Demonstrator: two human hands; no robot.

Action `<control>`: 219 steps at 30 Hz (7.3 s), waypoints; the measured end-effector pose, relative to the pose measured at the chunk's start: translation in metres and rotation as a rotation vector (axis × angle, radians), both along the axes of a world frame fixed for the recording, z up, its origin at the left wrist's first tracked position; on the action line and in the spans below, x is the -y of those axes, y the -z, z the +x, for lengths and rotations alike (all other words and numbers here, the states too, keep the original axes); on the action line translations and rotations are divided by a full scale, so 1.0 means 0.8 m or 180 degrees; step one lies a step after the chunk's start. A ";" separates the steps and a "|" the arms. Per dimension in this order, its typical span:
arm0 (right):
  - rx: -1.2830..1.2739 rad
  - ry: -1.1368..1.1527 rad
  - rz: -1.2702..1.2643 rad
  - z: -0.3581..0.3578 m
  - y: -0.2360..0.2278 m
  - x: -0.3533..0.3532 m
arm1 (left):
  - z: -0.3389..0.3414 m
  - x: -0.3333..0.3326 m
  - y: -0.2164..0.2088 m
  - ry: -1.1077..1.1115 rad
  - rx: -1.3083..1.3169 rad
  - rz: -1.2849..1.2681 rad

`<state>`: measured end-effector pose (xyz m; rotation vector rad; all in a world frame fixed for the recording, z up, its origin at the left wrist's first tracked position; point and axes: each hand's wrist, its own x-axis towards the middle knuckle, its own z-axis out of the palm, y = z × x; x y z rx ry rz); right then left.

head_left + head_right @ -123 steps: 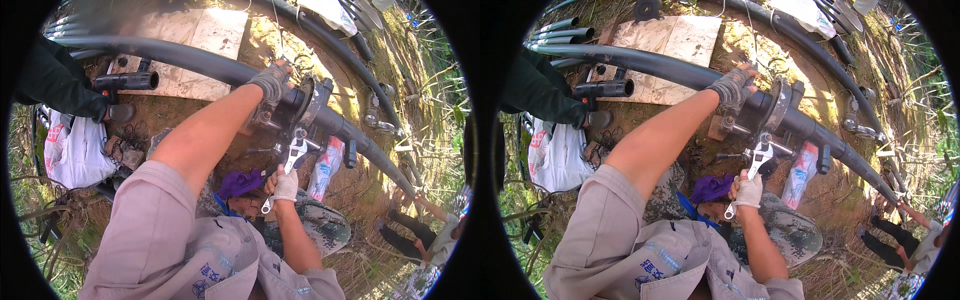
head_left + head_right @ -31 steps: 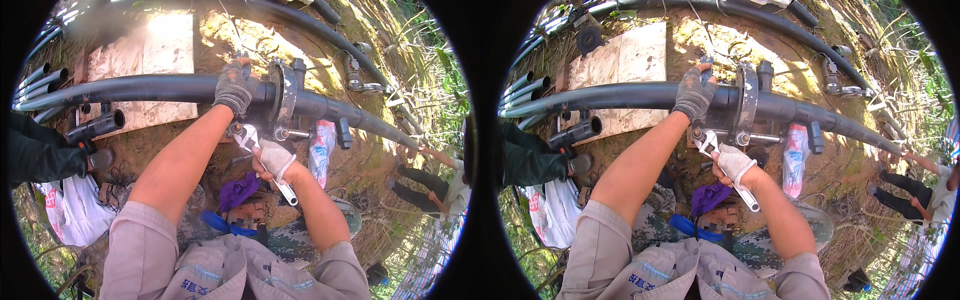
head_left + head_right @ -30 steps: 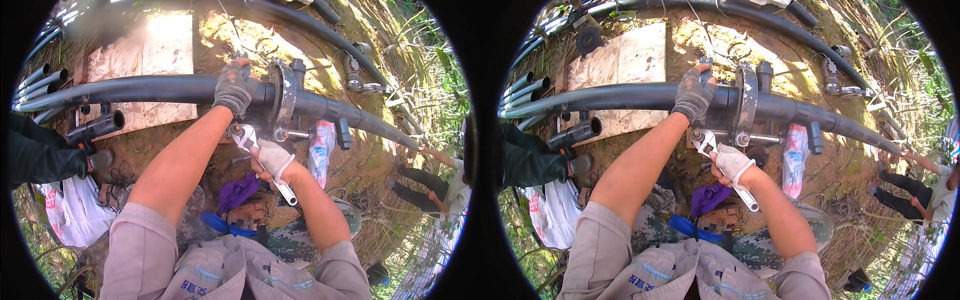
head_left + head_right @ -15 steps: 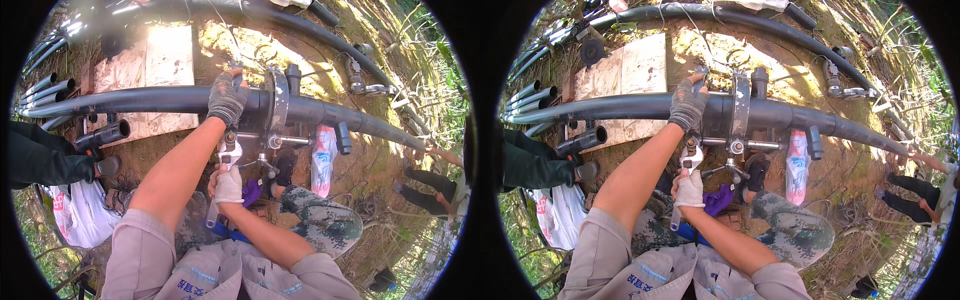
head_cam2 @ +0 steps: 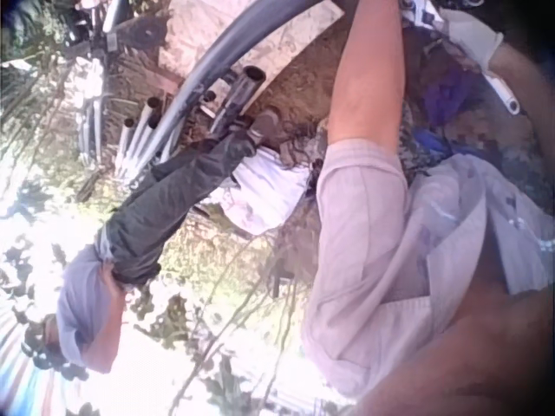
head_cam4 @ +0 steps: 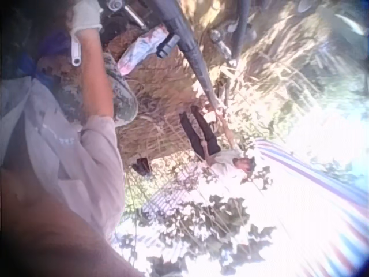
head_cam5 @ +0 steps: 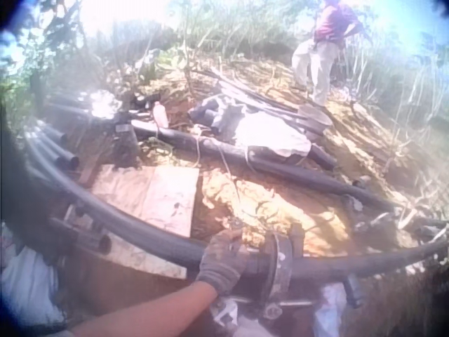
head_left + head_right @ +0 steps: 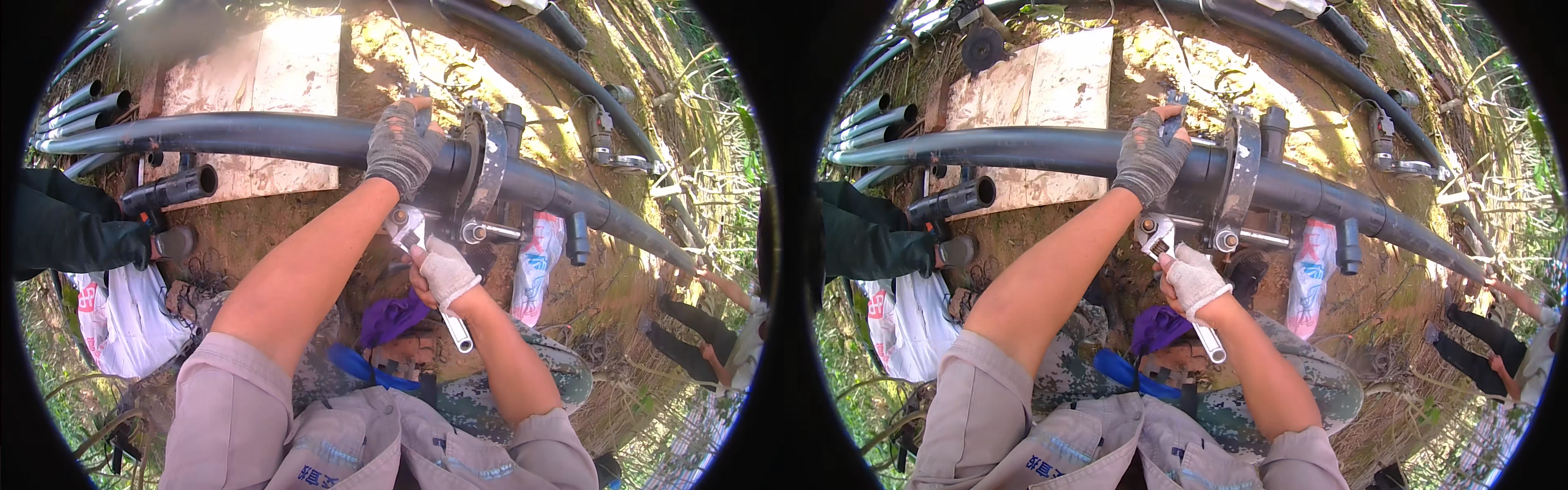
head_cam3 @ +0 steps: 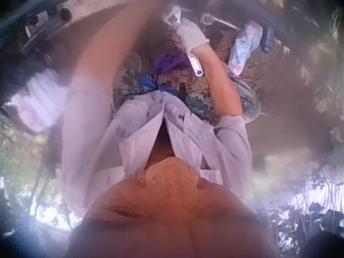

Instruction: The person assembles a pipe fitting by tightening bolts on a clamp with a wrench. They align the pipe sections and secure the connection while another person assists by holding the pipe.

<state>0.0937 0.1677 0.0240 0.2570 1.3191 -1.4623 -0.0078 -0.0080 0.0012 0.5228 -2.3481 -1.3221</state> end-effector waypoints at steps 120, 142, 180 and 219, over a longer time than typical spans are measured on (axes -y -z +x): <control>-0.1900 0.2157 0.0730 -0.055 -0.120 -0.268 | 0.176 0.401 -0.542 -0.1825 0.1508 -0.1791; -0.2481 0.0821 -0.0884 -0.119 -0.033 -0.368 | 0.763 0.473 -0.365 -0.3613 0.2874 -0.0887; -0.1410 0.2242 0.0689 -0.069 -0.108 -0.259 | 0.736 0.401 -0.540 -0.3747 -0.2561 -0.0488; -0.1139 0.2012 0.0139 -0.064 -0.171 -0.171 | 0.796 0.419 -0.698 -0.3670 0.2780 -0.2911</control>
